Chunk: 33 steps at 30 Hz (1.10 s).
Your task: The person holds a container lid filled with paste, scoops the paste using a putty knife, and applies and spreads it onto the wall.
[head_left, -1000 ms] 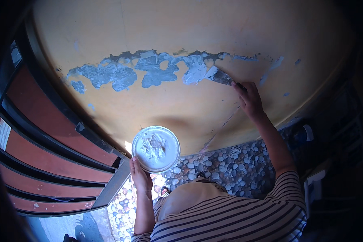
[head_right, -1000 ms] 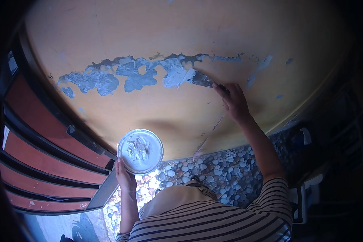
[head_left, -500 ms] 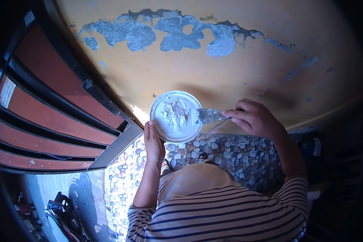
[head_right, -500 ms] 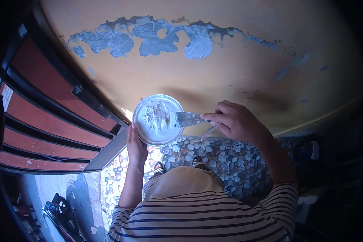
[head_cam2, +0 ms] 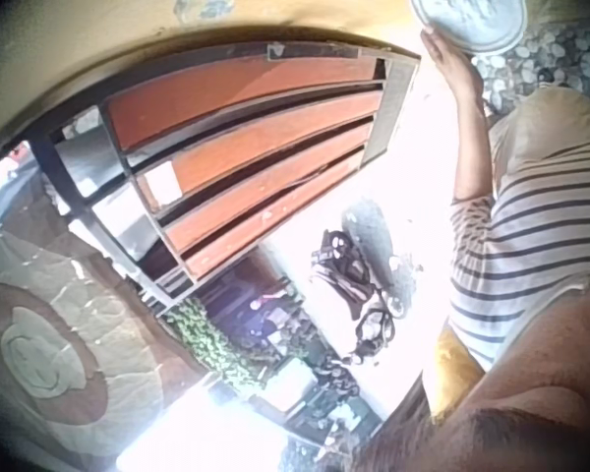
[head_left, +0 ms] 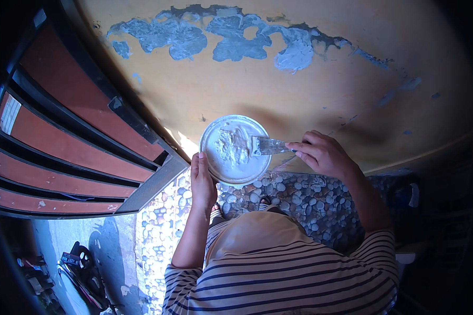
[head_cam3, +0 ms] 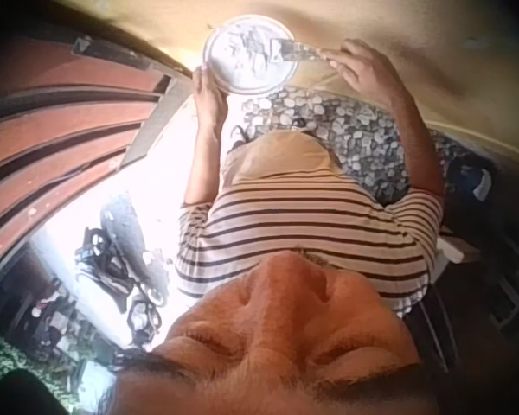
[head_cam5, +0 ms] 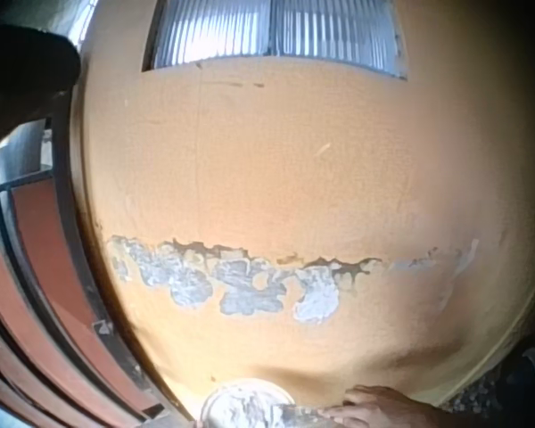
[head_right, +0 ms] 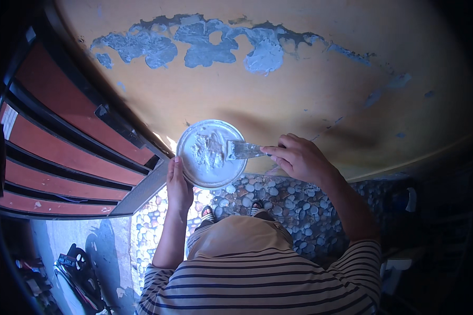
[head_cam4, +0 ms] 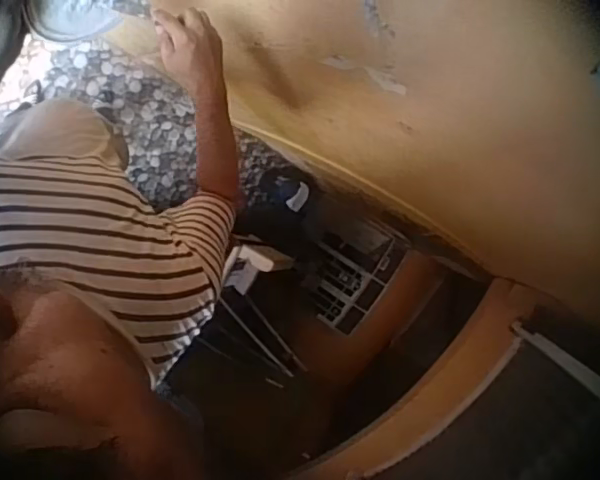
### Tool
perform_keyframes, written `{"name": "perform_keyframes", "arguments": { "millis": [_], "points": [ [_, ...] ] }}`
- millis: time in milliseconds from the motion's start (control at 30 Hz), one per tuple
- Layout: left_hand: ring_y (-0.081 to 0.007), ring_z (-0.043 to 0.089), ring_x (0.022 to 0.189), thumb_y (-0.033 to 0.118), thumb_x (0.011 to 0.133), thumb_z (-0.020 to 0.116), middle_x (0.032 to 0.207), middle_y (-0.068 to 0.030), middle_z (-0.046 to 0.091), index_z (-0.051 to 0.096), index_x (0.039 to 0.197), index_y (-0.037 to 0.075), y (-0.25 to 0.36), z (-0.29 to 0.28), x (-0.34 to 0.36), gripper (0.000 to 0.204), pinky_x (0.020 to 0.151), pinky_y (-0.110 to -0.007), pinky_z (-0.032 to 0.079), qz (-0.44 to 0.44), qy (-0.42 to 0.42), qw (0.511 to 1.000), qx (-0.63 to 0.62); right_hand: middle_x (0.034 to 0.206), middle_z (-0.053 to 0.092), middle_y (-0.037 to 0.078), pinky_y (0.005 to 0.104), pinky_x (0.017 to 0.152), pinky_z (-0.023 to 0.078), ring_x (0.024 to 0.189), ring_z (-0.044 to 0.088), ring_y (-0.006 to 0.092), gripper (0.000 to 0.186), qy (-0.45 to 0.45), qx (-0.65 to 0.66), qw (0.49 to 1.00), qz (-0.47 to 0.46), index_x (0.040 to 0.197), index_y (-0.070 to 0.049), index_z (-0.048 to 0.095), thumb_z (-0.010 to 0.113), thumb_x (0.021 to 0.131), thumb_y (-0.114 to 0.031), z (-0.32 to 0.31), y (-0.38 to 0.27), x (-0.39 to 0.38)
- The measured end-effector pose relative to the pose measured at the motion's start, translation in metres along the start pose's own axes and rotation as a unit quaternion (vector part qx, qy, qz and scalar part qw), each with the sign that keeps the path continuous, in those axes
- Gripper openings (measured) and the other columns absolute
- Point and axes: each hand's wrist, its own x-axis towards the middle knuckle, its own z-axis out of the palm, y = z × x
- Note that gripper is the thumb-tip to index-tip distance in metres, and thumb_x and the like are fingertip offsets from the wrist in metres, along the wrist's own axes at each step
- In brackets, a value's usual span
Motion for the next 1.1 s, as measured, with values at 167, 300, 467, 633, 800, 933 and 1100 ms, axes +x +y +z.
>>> {"name": "perform_keyframes", "arguments": {
  "millis": [167,300,467,633,800,933,1100],
  "points": [
    [-0.0098,0.06,0.09,0.037,0.109,0.044,0.101,-0.0029,0.061,0.054,0.117,0.006,0.003,0.008,0.015,0.033,0.079,-0.026,0.052,-0.002,-0.004,1.0,-0.008,0.089,0.06,0.007,0.0368,0.073,0.052,0.082,0.061,0.0235,0.029,0.048,0.044,0.998,0.007,0.123,-0.018,0.072,0.065,0.094,-0.014,0.012,0.011,0.012],
    [-0.0098,0.06,0.09,0.035,0.109,0.045,0.102,-0.0031,0.062,0.054,0.117,0.006,0.013,0.017,0.022,0.032,0.08,-0.027,0.052,-0.009,0.0,1.0,-0.017,0.09,0.06,0.008,0.0356,0.073,0.052,0.082,0.061,0.023,0.031,0.046,0.057,0.997,0.029,0.124,-0.018,0.071,0.066,0.095,-0.013,-0.005,0.014,0.016],
    [-0.0096,0.06,0.09,0.033,0.109,0.045,0.102,-0.0033,0.062,0.055,0.118,0.006,0.024,0.044,0.024,0.03,0.079,-0.027,0.053,0.001,-0.029,0.999,-0.026,0.091,0.061,0.008,0.0325,0.073,0.052,0.081,0.062,0.0205,0.033,0.045,0.111,0.992,0.049,0.128,-0.016,0.069,0.065,0.095,-0.011,-0.035,0.021,0.019],
    [-0.0141,0.065,0.1,0.031,0.108,0.049,0.113,-0.007,0.064,0.054,0.124,0.002,0.039,0.059,0.019,0.033,0.088,-0.03,0.055,-0.008,-0.039,0.999,-0.035,0.095,0.064,0.007,0.0305,0.074,0.052,0.082,0.063,0.0174,0.032,0.046,0.168,0.982,0.07,0.129,-0.012,0.068,0.064,0.097,-0.01,-0.069,0.015,0.018],
    [-0.0096,0.06,0.088,0.037,0.108,0.046,0.099,-0.0018,0.062,0.055,0.116,0.009,0.057,0.071,0.011,0.031,0.076,-0.028,0.053,0.002,-0.04,0.999,-0.018,0.094,0.066,0.004,0.0289,0.075,0.052,0.079,0.061,0.0134,0.031,0.101,0.195,0.975,0.047,0.129,-0.007,0.066,0.065,0.098,-0.011,-0.131,0.012,0.034],
    [-0.0095,0.06,0.087,0.036,0.109,0.046,0.099,-0.0014,0.062,0.054,0.115,0.009,0.066,0.077,0.007,0.029,0.076,-0.027,0.053,0.001,-0.047,0.998,-0.031,0.084,0.064,0.0,0.0257,0.069,0.05,0.075,0.058,0.0086,0.031,0.086,0.214,0.966,0.117,0.129,-0.007,0.065,0.064,0.1,-0.017,-0.203,0.022,0.045],
    [-0.0129,0.063,0.103,0.03,0.108,0.05,0.112,-0.0057,0.064,0.055,0.122,0.003,0.071,0.074,0.005,0.031,0.09,-0.029,0.052,0.002,-0.051,0.997,-0.049,0.078,0.062,-0.002,0.0217,0.058,0.045,0.067,0.054,0.0041,0.031,0.045,0.253,0.944,0.204,0.129,-0.009,0.066,0.06,0.103,-0.025,-0.253,0.031,0.067]
  ]
}}
